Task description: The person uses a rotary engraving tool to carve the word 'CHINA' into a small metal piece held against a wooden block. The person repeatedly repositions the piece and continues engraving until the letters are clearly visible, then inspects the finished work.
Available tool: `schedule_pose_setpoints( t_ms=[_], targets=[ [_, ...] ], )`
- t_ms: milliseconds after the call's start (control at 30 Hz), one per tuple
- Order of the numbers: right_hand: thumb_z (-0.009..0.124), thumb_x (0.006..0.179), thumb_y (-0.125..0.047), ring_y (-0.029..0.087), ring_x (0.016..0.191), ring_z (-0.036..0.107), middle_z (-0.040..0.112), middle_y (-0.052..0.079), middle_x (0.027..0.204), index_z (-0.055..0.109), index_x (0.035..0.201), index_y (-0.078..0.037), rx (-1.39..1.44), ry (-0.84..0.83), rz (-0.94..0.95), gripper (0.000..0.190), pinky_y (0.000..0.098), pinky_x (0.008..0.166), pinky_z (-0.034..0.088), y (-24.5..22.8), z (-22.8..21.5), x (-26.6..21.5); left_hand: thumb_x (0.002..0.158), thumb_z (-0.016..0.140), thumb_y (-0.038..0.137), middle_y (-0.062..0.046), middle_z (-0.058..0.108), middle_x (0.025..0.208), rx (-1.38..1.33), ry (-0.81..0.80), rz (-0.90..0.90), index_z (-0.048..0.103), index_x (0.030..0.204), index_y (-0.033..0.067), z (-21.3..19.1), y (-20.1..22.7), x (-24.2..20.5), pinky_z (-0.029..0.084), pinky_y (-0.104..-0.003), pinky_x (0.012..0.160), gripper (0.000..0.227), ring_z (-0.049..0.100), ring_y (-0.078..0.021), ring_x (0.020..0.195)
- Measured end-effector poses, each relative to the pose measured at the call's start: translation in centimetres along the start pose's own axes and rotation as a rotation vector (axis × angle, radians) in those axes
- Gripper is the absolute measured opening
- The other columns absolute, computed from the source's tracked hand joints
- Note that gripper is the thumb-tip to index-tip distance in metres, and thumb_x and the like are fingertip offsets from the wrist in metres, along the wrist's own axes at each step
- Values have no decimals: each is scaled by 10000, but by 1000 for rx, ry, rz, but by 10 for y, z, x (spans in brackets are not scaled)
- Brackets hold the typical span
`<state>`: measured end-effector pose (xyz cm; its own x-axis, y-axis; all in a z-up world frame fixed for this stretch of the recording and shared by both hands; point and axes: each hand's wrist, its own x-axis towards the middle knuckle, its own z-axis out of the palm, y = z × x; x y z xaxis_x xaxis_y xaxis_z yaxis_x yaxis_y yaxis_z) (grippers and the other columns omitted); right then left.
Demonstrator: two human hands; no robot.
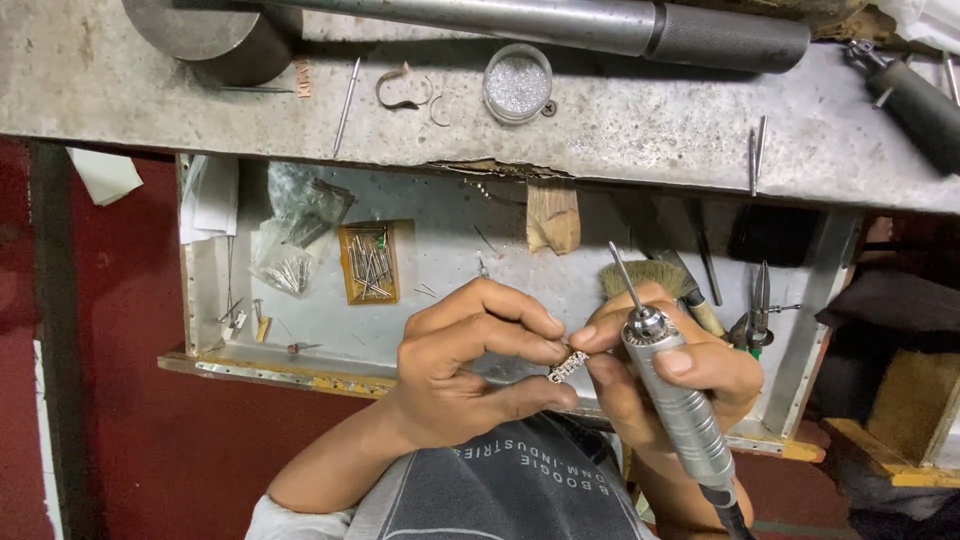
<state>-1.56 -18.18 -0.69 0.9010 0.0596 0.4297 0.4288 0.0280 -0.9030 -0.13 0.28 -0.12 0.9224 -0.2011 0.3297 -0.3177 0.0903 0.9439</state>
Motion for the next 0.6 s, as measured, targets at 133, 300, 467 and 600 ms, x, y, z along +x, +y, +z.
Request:
schedule_pose_setpoints(
  t_ms=[133,300,467,600],
  targets=[
    [583,1002,-16,210,878,742,711,121,1018,439,1253,-203,-26,29,-97,345,339,833,534,4,7,8,872,817,221,-155,711,1099,26,-41,-62,727,1058,46,-2,1,1,621,-303,888,270,744,-216,974],
    [659,1012,-99,281,847,700,701,132,980,549,1191,-160,-37,-85,-28,219,423,868,557,5,-4,8,864,772,231,-190,741,1114,124,-97,-150,718,1044,47,-9,-2,-9,595,-358,949,263,743,-268,1040],
    [677,1081,-162,318,958,727,726,106,1183,604,1259,-143,-5,5,-55,194,443,995,622,12,-1,5,818,761,162,-247,678,1125,192,9,-283,666,1012,-9,-21,-34,-41,556,-302,930,275,690,-268,1046],
    [762,1029,-140,245,910,732,725,56,1101,609,1252,-149,-4,115,-117,270,376,946,624,17,1,5,926,715,140,-177,687,1142,105,60,-269,611,1048,106,-33,-51,-46,567,-231,990,164,703,-189,1054]
  ],
)
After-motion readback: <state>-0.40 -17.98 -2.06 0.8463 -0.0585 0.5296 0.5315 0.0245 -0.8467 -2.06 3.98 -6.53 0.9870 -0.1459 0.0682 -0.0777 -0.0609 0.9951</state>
